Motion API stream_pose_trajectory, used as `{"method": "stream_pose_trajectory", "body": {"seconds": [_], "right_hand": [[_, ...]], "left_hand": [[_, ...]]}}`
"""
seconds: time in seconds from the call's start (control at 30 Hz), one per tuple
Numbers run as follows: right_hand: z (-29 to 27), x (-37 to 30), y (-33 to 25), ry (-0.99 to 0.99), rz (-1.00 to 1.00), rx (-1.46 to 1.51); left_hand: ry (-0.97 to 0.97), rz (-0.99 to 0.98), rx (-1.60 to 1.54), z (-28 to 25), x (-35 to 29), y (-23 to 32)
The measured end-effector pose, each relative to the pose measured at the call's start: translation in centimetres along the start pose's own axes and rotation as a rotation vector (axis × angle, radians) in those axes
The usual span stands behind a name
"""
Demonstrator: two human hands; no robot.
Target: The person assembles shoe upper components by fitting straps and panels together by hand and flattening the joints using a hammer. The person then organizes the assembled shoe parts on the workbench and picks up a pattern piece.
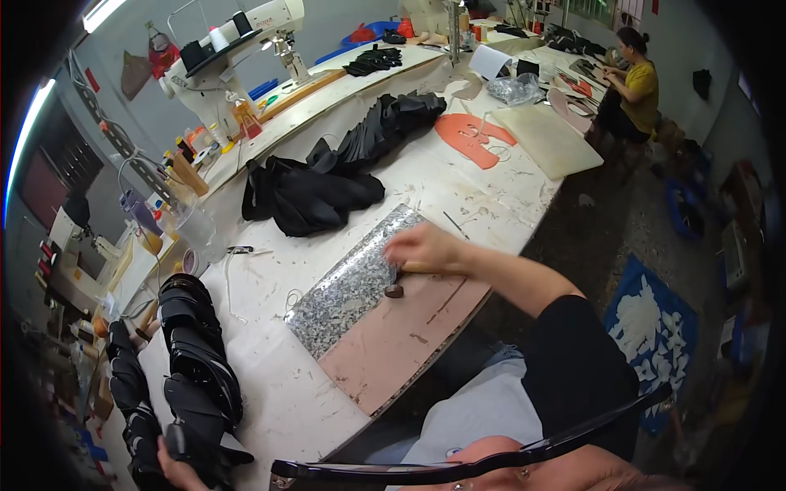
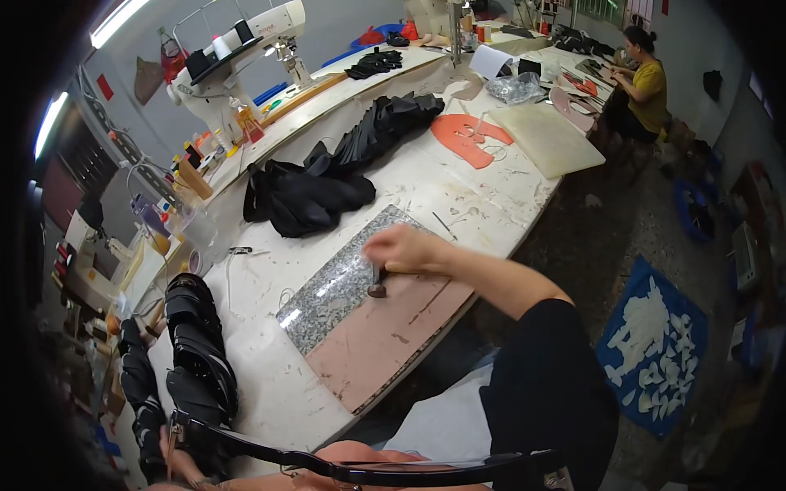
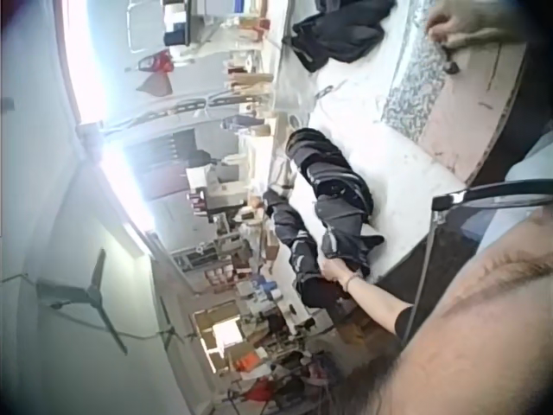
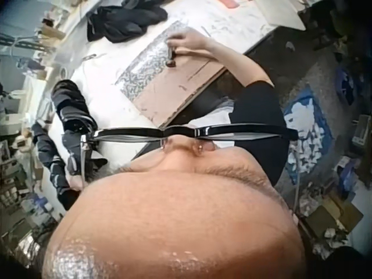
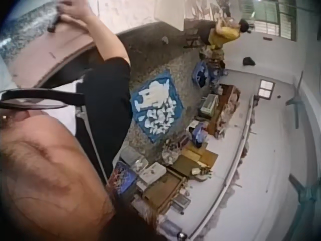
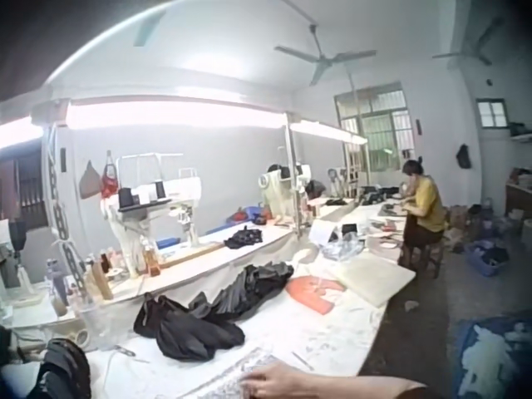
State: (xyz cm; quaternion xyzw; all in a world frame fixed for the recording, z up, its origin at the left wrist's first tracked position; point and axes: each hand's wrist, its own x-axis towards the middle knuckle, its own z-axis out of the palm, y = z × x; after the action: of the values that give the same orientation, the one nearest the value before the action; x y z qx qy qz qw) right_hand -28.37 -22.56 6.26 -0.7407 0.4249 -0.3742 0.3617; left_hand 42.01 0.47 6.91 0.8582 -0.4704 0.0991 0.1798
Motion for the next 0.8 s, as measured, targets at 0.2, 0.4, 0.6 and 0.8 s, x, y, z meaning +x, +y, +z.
{"method": "stream_pose_trajectory", "body": {"seconds": [0.2,0.4,0.6,0.8], "right_hand": [[-17.4,0.3,20.4,0.675,0.466,-0.724],[-19.1,3.7,20.0,0.408,0.686,-0.801],[-27.7,3.1,30.3,0.370,0.243,-0.966],[-27.6,6.8,28.7,0.358,0.484,-0.978]], "left_hand": [[0.155,0.244,0.057,-0.5,1.0,1.9],[0.313,-0.200,0.415,-3.8,-4.0,5.8],[0.494,-0.085,0.073,0.2,-3.7,2.9],[0.588,-0.326,-0.006,0.8,-11.4,3.3]]}}
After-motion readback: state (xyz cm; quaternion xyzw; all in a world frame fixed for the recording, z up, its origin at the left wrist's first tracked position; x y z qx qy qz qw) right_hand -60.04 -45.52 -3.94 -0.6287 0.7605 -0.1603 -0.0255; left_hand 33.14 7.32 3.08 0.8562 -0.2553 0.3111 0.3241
